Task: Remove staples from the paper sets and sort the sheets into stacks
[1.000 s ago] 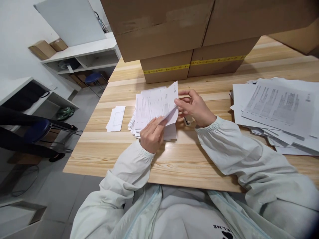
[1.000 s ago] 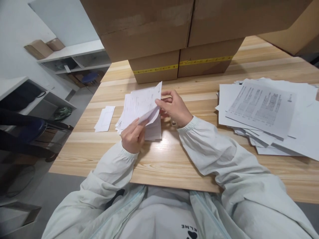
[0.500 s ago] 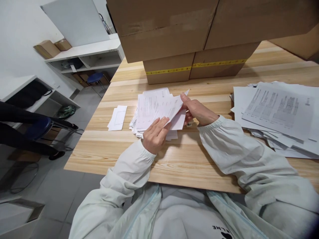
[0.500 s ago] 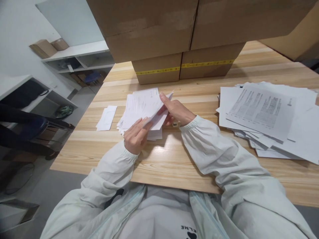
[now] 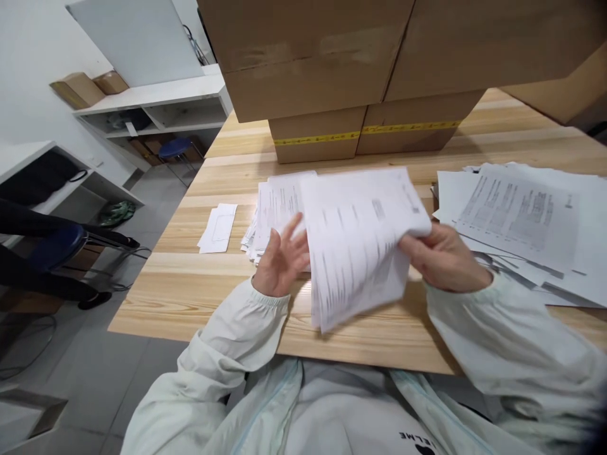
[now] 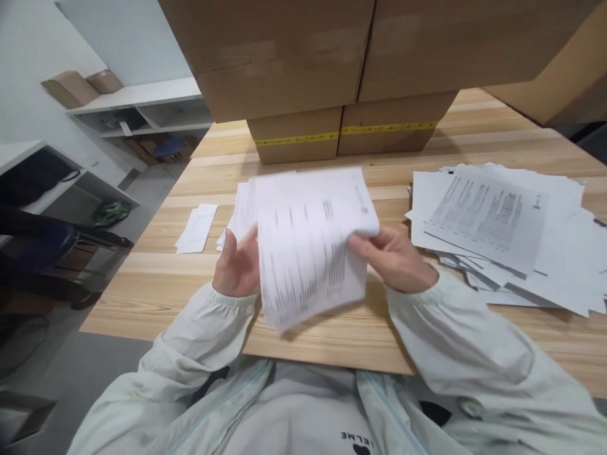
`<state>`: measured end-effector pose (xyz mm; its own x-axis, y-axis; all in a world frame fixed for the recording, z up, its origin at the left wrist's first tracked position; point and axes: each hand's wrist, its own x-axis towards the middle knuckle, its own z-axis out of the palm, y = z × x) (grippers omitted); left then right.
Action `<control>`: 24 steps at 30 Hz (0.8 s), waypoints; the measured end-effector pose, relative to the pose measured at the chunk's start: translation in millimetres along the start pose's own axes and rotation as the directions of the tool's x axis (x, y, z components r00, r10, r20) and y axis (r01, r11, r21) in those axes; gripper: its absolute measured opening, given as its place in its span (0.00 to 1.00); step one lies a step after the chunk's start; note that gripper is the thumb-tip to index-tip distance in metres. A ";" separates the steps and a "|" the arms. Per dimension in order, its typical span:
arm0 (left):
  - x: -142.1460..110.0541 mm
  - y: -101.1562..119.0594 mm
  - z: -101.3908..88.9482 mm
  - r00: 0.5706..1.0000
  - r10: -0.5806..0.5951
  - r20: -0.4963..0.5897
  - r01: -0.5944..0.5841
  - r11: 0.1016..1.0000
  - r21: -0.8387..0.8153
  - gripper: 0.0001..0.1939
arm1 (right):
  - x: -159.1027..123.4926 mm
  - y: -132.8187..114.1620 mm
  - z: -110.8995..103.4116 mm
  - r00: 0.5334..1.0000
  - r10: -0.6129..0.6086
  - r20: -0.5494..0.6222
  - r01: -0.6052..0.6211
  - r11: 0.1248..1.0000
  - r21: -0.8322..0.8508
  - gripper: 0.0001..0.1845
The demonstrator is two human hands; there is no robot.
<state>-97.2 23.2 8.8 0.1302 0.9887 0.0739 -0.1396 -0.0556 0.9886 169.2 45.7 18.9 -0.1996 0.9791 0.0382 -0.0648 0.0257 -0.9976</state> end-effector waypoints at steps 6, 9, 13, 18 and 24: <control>-13.8 -13.1 30.9 0.874 -0.306 0.377 0.478 0.676 -0.560 0.39 | -33.0 35.7 -7.7 0.977 0.172 0.128 -0.161 0.982 -0.094 0.22; -16.0 -19.8 32.1 0.870 -0.310 0.384 0.488 0.658 -0.573 0.36 | -31.8 40.5 -7.1 0.967 0.204 0.154 -0.198 0.979 -0.053 0.21; -13.4 -16.8 24.5 0.869 -0.277 0.410 0.465 0.739 -0.488 0.38 | -28.6 45.8 -4.3 0.972 0.207 0.110 -0.217 0.972 0.087 0.20; -10.9 -12.3 22.2 0.866 -0.262 0.426 0.457 0.761 -0.462 0.41 | -27.4 46.9 -2.3 0.977 0.200 0.078 -0.212 0.958 0.194 0.22; -11.2 -18.4 24.0 0.837 -0.325 0.440 0.525 0.703 -0.480 0.29 | -27.6 46.3 -10.2 0.980 0.145 0.135 -0.160 0.981 0.107 0.22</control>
<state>-72.6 9.7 -7.1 0.5861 0.7847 -0.2020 -0.5012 0.5470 0.6705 181.6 22.0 -29.0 -0.3375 0.9361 -0.0994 -0.1365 -0.1532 -0.9787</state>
